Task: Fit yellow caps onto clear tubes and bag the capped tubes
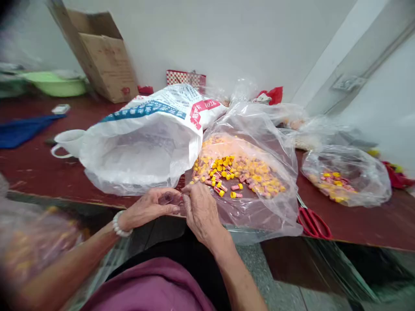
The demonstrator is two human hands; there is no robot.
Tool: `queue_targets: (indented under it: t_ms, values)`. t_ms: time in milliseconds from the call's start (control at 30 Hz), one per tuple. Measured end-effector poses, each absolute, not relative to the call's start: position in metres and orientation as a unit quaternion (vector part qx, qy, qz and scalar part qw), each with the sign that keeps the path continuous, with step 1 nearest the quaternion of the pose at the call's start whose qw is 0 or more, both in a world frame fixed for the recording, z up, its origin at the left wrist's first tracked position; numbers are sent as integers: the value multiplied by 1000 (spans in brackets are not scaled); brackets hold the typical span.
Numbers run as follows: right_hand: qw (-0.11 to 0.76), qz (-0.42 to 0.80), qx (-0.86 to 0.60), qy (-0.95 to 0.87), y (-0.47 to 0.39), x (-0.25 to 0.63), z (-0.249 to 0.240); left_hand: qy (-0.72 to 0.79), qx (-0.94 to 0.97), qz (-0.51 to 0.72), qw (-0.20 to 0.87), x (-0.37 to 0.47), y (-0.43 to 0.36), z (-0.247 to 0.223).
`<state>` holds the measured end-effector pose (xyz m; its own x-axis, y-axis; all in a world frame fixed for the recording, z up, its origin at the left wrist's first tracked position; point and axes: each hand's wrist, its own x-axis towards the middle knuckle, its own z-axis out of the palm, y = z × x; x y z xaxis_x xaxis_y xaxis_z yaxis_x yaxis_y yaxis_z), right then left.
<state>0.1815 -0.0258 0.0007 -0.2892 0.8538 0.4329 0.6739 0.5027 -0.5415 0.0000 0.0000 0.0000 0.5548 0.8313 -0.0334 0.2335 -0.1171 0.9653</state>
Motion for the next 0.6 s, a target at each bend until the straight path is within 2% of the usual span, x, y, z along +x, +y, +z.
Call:
queue_targets:
  t_ms: [67, 167, 300, 367, 467, 600]
  values:
    - [323, 123, -471, -811, -31, 185, 5, 384, 699, 268, 540, 5, -3, -1]
    - [345, 151, -469, -799, -33, 190, 8, 383, 695, 259, 550, 12, -6, 0]
    - [495, 205, -516, -668, -23, 187, 1, 372, 686, 247, 575, 22, -12, -1]
    - [530, 194, -536, -627, -17, 177, -6, 389, 709, 228, 542, 27, -16, -5]
    - [504, 173, -509, -676, -9, 161, -14, 408, 724, 213, 514, 32, -22, -11]
    - [386, 100, -602, -691, 5, 184, -21, 391, 651, 260, 596, 25, -22, -18]
